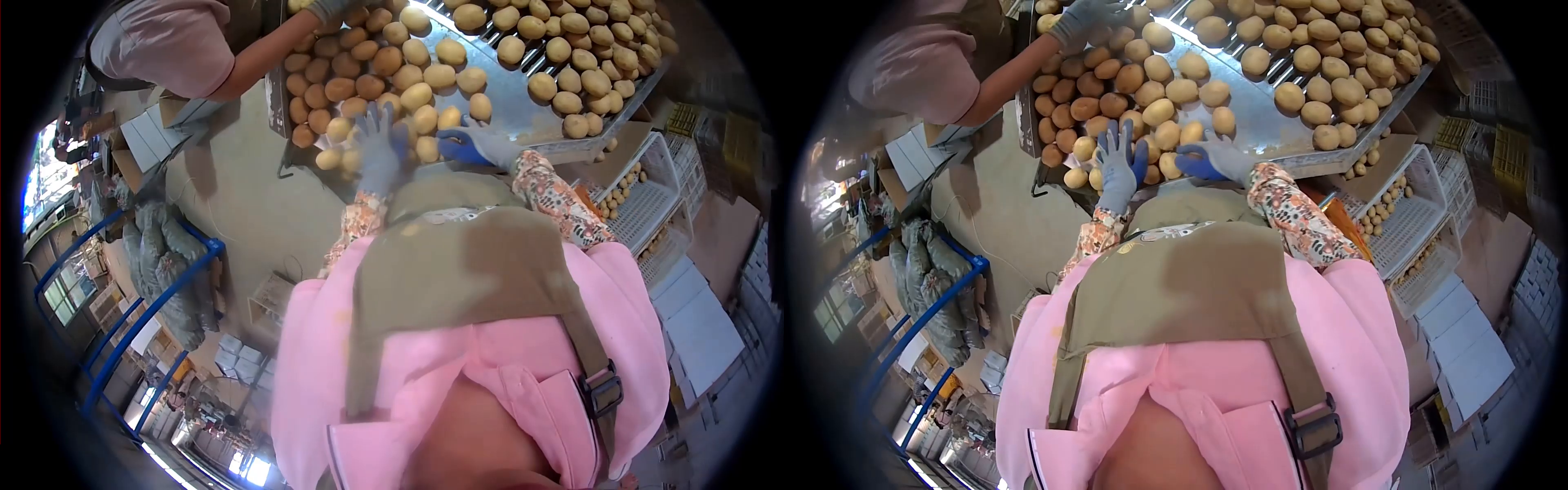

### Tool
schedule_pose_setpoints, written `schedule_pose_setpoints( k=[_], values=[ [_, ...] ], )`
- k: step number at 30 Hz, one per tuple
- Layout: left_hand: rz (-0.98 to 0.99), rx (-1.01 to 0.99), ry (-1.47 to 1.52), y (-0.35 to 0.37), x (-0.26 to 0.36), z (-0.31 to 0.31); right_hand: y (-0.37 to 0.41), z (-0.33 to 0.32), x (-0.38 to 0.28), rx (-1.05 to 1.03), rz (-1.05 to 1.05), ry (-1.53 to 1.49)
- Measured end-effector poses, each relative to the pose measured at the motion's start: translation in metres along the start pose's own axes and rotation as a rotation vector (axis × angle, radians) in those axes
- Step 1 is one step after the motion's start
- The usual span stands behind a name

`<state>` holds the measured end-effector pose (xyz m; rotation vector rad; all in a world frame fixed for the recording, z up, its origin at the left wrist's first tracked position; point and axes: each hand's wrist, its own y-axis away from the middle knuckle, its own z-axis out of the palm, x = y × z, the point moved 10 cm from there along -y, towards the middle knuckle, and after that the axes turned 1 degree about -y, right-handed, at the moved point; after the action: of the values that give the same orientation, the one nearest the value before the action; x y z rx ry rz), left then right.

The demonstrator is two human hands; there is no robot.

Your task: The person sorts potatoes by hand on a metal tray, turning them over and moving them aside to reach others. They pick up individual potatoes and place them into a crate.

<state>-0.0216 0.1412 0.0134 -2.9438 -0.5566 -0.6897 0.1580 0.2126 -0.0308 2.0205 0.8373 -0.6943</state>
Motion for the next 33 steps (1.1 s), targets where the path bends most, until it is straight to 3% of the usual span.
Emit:
schedule_pose_setpoints(
  k=[2, 3, 4, 6, 7, 8, 10, 11, 13, 16, 18, 19, 22, 24, 26, 27, 30, 31, 32, 33],
  values=[
    [-0.16, -0.212, -0.044, 0.007, -0.014, 0.028, 0.014, -0.014, -0.026, -0.04, 0.113, 0.01],
    [0.073, -0.091, -0.09, 0.015, 0.013, 0.001, 0.012, -0.014, -0.019, 0.024, 0.037, -0.098],
    [0.068, -0.092, -0.093, 0.021, 0.016, -0.009, 0.013, -0.009, 0.0, 0.019, 0.034, -0.1],
    [-0.188, -0.269, -0.355, 0.037, -0.01, -0.008, 0.032, -0.032, 0.01, 0.241, -0.127, -0.067],
    [-0.197, -0.303, -0.368, 0.043, -0.025, 0.001, 0.05, -0.048, 0.016, 0.297, -0.082, 0.186],
    [-0.204, -0.306, -0.369, 0.049, -0.035, 0.003, 0.051, -0.054, 0.035, 0.289, -0.085, 0.184],
    [-0.237, -0.309, -0.336, 0.059, -0.054, 0.008, 0.038, -0.063, 0.111, 0.198, 0.282, 0.159],
    [-0.273, -0.283, -0.262, 0.067, -0.07, 0.015, 0.03, -0.072, 0.11, 0.198, 0.278, 0.159],
    [-0.301, -0.215, -0.232, 0.075, -0.09, 0.022, 0.023, -0.124, 0.083, 0.505, 0.168, -0.062],
    [-0.316, -0.063, -0.211, 0.075, -0.094, 0.004, -0.018, -0.134, 0.048, 0.462, 0.167, -0.012],
    [-0.209, 0.076, -0.172, 0.069, -0.085, -0.011, -0.043, -0.112, 0.034, 0.388, 0.242, 0.292],
    [-0.393, -0.152, -0.198, 0.054, -0.064, -0.021, -0.063, -0.093, 0.045, 0.319, 0.388, 0.313],
    [-0.322, -0.205, -0.124, 0.045, -0.034, -0.017, -0.062, -0.082, 0.017, 0.237, 0.385, 0.289],
    [-0.352, -0.24, -0.043, 0.051, -0.05, 0.011, -0.056, -0.08, 0.032, 0.335, 0.374, 0.257],
    [-0.172, -0.27, -0.151, 0.063, -0.048, 0.038, -0.047, -0.081, 0.044, 0.389, 0.241, 0.013],
    [-0.172, -0.252, -0.159, 0.065, -0.046, 0.033, -0.041, -0.082, 0.055, 0.386, 0.243, 0.02],
    [-0.274, -0.39, -0.255, 0.068, -0.034, -0.005, -0.03, -0.045, 0.068, 0.052, 0.147, -1.33],
    [-0.327, -0.327, -0.178, 0.073, -0.053, 0.0, -0.017, -0.033, 0.066, -0.027, 0.189, -1.521],
    [-0.315, -0.328, -0.172, 0.079, -0.068, 0.012, -0.001, -0.032, 0.053, -0.012, 0.19, -1.519],
    [-0.334, -0.182, -0.136, 0.084, -0.086, 0.009, 0.015, -0.037, 0.039, 0.125, 0.184, -1.628]
  ],
)
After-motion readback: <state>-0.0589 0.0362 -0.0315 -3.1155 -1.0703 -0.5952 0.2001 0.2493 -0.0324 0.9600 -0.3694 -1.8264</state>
